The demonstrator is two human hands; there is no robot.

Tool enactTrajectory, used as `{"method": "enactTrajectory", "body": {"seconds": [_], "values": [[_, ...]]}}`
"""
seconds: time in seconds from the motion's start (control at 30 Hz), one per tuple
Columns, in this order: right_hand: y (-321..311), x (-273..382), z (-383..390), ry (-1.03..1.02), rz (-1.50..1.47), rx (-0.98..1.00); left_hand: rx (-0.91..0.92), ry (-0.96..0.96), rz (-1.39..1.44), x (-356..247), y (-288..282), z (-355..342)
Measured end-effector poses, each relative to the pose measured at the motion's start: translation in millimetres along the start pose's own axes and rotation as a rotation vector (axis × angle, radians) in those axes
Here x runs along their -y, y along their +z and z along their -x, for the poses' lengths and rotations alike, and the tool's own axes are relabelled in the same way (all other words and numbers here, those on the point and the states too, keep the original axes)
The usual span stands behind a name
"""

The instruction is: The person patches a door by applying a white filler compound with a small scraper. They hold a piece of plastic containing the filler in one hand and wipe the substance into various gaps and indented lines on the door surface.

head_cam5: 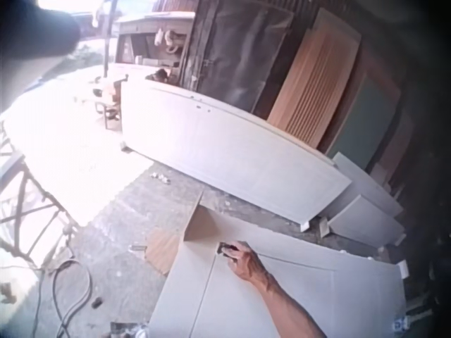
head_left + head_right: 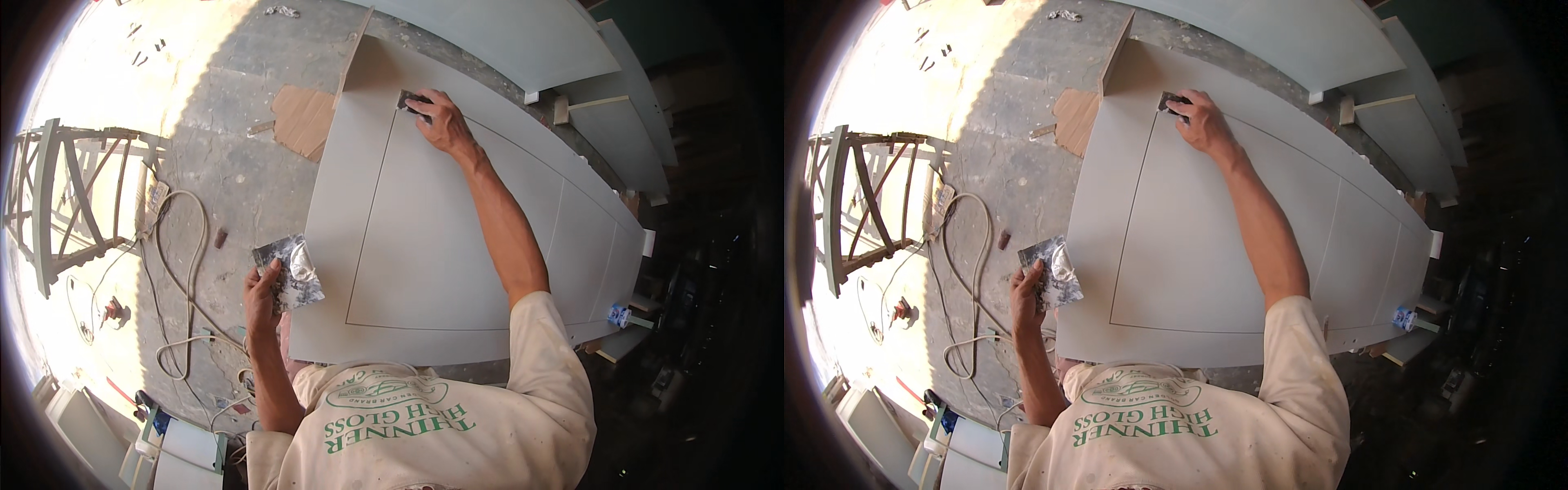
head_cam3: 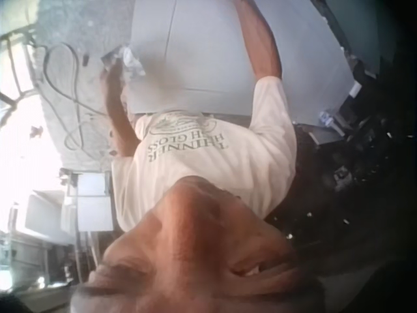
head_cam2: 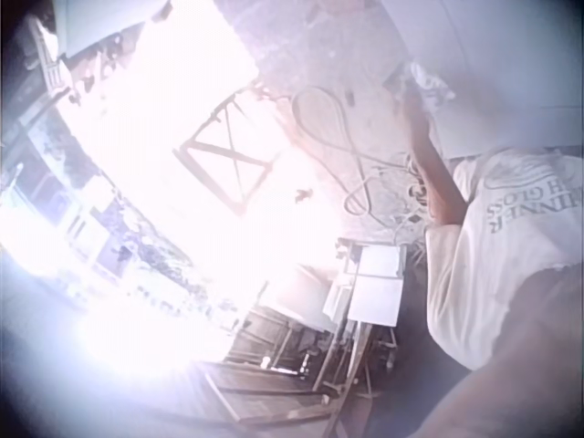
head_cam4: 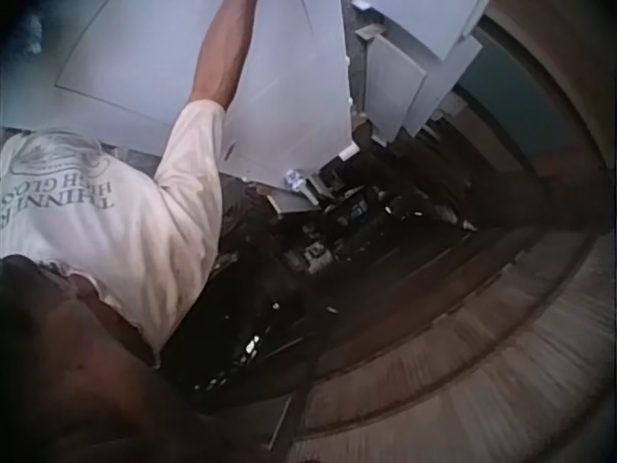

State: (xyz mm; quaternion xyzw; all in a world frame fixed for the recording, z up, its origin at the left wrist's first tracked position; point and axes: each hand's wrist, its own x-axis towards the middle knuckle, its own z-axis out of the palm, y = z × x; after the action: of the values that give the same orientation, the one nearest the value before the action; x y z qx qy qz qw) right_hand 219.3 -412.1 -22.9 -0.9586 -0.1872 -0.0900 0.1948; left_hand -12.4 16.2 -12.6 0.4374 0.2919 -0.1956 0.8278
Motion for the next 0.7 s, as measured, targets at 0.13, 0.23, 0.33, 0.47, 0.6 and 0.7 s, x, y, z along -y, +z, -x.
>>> {"method": "enactTrajectory", "body": {"seconds": [0.13,0.23,0.33,0.47,0.6,0.7], "values": [[-11,13,-9,-0.114,0.276,0.056,0.009,-0.003,0.018,1,4,-2],[-19,26,-23,-0.088,0.374,0.196,0.008,-0.006,0.021,-1,6,2],[-19,18,-22,-0.073,0.275,0.131,0.007,-0.032,0.032,-1,8,5],[-11,14,-22,-0.129,0.299,0.080,0.044,-0.042,0.056,1,8,-1],[-16,27,-25,-0.072,0.302,0.189,0.054,-0.030,0.052,-3,7,5],[-17,33,-13,-0.097,0.207,0.151,0.044,-0.020,0.056,-2,6,5]]}}
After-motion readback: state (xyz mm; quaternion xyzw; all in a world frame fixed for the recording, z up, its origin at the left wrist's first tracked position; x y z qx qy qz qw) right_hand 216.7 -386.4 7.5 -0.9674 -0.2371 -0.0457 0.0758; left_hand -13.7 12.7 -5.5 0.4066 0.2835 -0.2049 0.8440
